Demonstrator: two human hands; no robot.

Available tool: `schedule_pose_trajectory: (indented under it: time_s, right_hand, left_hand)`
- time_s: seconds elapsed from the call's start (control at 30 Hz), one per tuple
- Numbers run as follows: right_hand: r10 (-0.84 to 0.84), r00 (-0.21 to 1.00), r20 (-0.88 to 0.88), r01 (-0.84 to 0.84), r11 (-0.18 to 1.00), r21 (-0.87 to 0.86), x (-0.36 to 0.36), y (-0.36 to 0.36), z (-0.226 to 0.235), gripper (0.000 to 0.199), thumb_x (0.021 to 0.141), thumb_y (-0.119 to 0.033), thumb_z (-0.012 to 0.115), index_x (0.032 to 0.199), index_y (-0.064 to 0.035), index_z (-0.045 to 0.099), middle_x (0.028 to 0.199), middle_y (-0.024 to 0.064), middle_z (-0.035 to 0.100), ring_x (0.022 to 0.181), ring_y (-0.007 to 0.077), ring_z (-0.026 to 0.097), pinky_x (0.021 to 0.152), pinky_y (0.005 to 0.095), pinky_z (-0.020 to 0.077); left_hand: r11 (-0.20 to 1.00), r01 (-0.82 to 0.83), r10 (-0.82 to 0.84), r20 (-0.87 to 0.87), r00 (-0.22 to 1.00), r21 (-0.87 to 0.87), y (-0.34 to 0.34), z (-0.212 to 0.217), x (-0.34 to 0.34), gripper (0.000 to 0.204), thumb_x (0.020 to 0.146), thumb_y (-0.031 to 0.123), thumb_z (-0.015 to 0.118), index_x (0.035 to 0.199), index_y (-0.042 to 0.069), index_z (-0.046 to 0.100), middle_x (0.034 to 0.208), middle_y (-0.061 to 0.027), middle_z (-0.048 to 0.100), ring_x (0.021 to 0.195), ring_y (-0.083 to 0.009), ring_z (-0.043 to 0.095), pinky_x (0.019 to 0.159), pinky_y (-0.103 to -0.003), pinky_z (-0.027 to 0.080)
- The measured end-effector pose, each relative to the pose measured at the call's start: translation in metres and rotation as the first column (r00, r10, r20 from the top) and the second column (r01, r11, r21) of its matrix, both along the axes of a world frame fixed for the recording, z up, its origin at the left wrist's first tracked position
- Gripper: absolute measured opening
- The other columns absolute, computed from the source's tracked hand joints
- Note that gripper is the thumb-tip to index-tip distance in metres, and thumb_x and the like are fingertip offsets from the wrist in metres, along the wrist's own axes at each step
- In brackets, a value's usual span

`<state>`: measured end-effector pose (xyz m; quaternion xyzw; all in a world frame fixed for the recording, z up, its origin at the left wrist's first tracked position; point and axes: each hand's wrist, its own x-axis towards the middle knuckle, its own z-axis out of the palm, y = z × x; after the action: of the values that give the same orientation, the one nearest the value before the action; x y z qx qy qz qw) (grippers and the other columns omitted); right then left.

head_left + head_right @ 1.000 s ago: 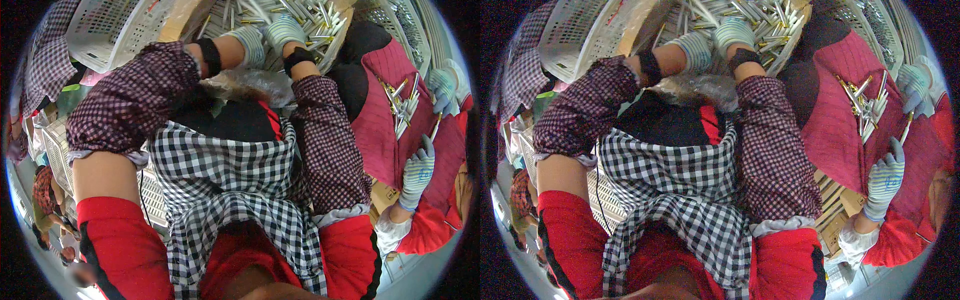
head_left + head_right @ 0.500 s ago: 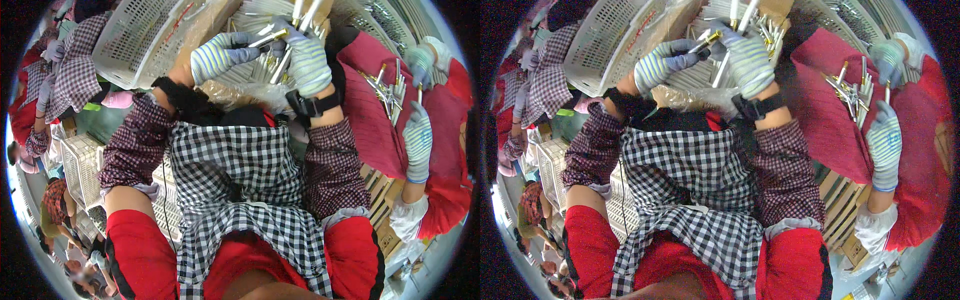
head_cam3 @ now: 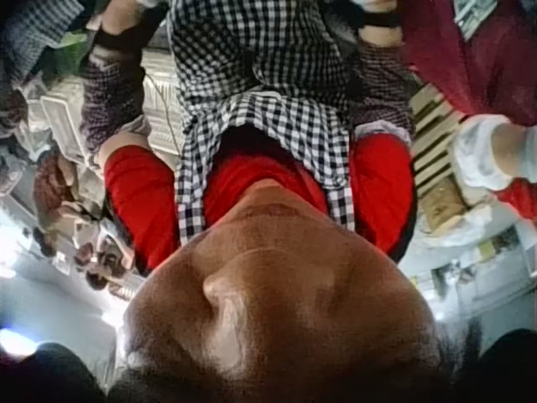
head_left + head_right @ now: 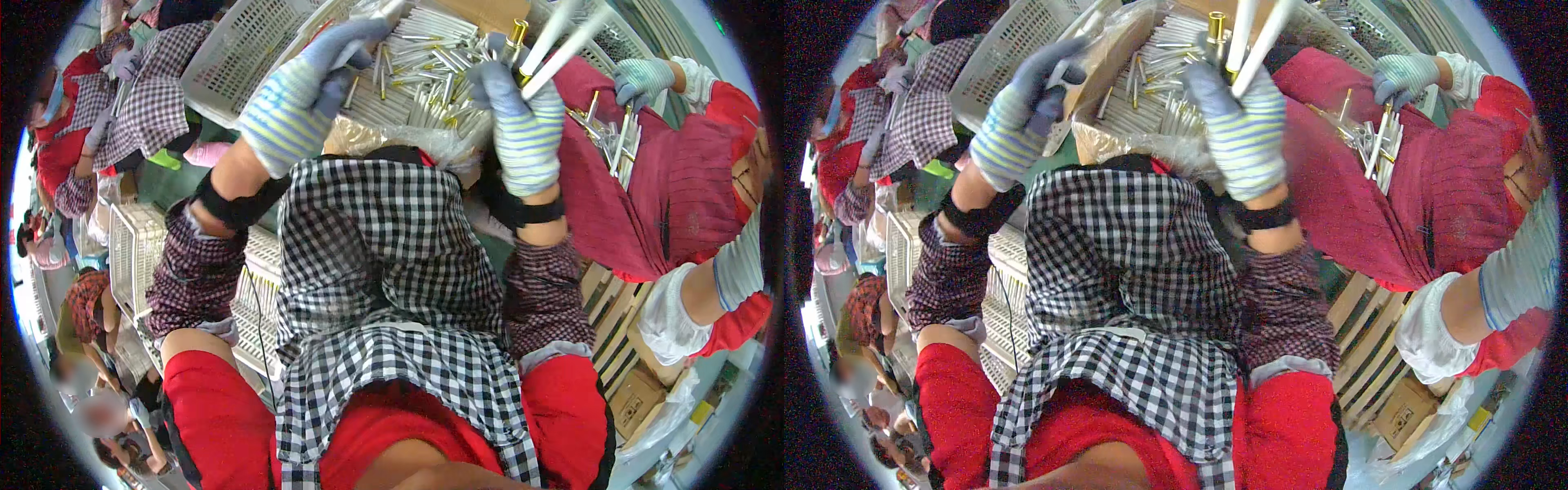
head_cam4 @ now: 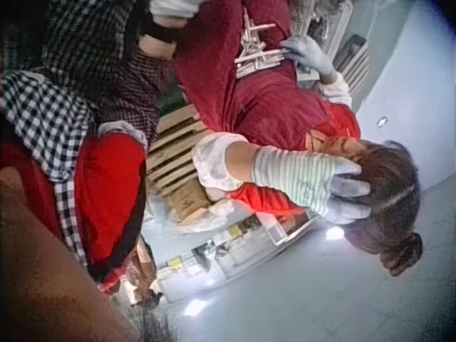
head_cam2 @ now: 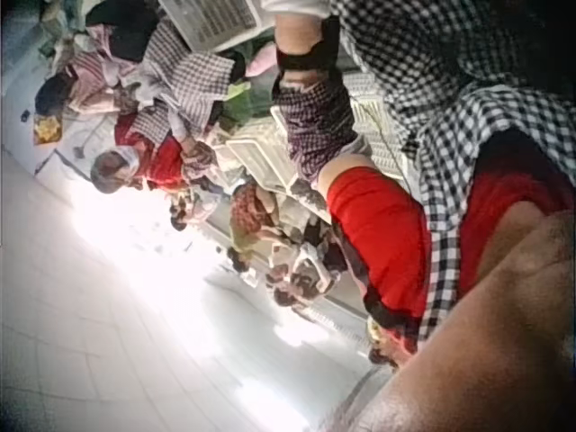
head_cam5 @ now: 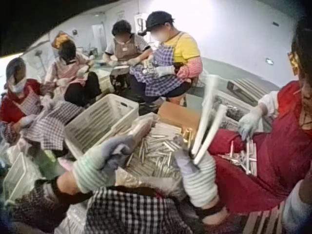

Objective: The recorder is assembling small plastic tubes by attaching metallic tips and sorting them into various baskets.

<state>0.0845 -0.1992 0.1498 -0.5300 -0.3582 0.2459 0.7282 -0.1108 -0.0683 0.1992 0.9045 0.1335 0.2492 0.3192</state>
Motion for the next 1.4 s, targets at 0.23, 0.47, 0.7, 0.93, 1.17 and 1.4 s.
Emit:
schedule_pose_trajectory:
  time_s: [0.23, 0.47, 0.7, 0.93, 1.17, 1.4]
  right_hand:
    - [0.059, 0.792, 0.608, 0.071, 0.98, -0.188, 0.005, -0.043, -0.02, 0.03, 0.079, -0.027, 0.068, 0.101, -0.0061, 0.065, 0.087, 0.0061, 0.063, 0.073, 0.0166, 0.06, 0.065, 0.0284, 0.0489]
    - [-0.083, 0.212, 0.974, 0.079, 0.995, 0.067, -0.01, -0.044, 0.006, 0.036, 0.063, -0.027, 0.07, 0.098, -0.0193, 0.068, 0.08, 0.0031, 0.059, 0.068, 0.0236, 0.059, 0.057, 0.0341, 0.0483]
    - [-0.096, -0.089, 0.991, 0.034, 0.994, 0.1, -0.024, -0.042, 0.012, 0.038, 0.064, -0.024, 0.064, 0.102, -0.0182, 0.066, 0.08, -0.0003, 0.057, 0.066, 0.0202, 0.056, 0.053, 0.0315, 0.0471]
    - [0.035, -0.232, 0.972, 0.019, 0.999, -0.031, -0.036, -0.046, 0.015, 0.039, 0.066, -0.024, 0.06, 0.104, -0.0174, 0.065, 0.072, -0.002, 0.052, 0.062, 0.0146, 0.052, 0.049, 0.0274, 0.0429]
    - [0.021, -0.256, 0.966, -0.068, 0.997, -0.039, -0.043, -0.044, 0.02, 0.038, 0.066, -0.023, 0.059, 0.104, -0.0177, 0.065, 0.073, -0.0028, 0.051, 0.06, 0.0134, 0.051, 0.047, 0.0279, 0.0417]
    - [0.037, -0.26, 0.965, -0.053, 0.997, -0.052, -0.041, -0.044, 0.02, 0.039, 0.066, -0.021, 0.063, 0.104, -0.0157, 0.064, 0.085, -0.0023, 0.06, 0.065, 0.0137, 0.055, 0.052, 0.0268, 0.0453]
  left_hand:
    - [0.992, -0.127, 0.126, -0.043, 0.991, -0.021, -0.028, -0.014, -0.039, 0.023, 0.088, 0.009, 0.056, 0.11, 0.004, 0.06, 0.089, -0.0116, 0.066, 0.08, -0.0219, 0.065, 0.071, -0.029, 0.05]
    - [0.999, 0.005, -0.008, -0.101, 0.995, -0.032, -0.042, -0.006, -0.053, 0.024, 0.084, 0.012, 0.06, 0.107, 0.004, 0.061, 0.089, -0.0146, 0.066, 0.081, -0.029, 0.065, 0.07, -0.032, 0.05]
    - [0.999, -0.007, -0.002, -0.236, 0.972, -0.036, -0.04, -0.011, -0.072, 0.022, 0.089, 0.011, 0.056, 0.109, 0.001, 0.06, 0.087, -0.0094, 0.066, 0.081, -0.0168, 0.063, 0.073, -0.028, 0.049]
    - [0.901, -0.108, -0.079, -0.405, 0.911, -0.42, -0.042, -0.007, -0.083, 0.024, 0.09, 0.017, 0.056, 0.107, 0.0, 0.061, 0.085, -0.0072, 0.065, 0.08, -0.0145, 0.061, 0.073, -0.028, 0.048]
    - [0.823, -0.172, -0.136, -0.483, 0.865, -0.541, -0.051, -0.002, -0.078, 0.028, 0.088, 0.023, 0.06, 0.107, 0.002, 0.062, 0.083, -0.0012, 0.063, 0.075, -0.0086, 0.055, 0.068, -0.023, 0.044]
    - [0.801, -0.207, -0.112, -0.481, 0.87, -0.561, -0.041, -0.011, -0.089, 0.025, 0.089, 0.019, 0.059, 0.107, 0.002, 0.061, 0.092, -0.0038, 0.065, 0.088, -0.0129, 0.059, 0.079, -0.027, 0.046]
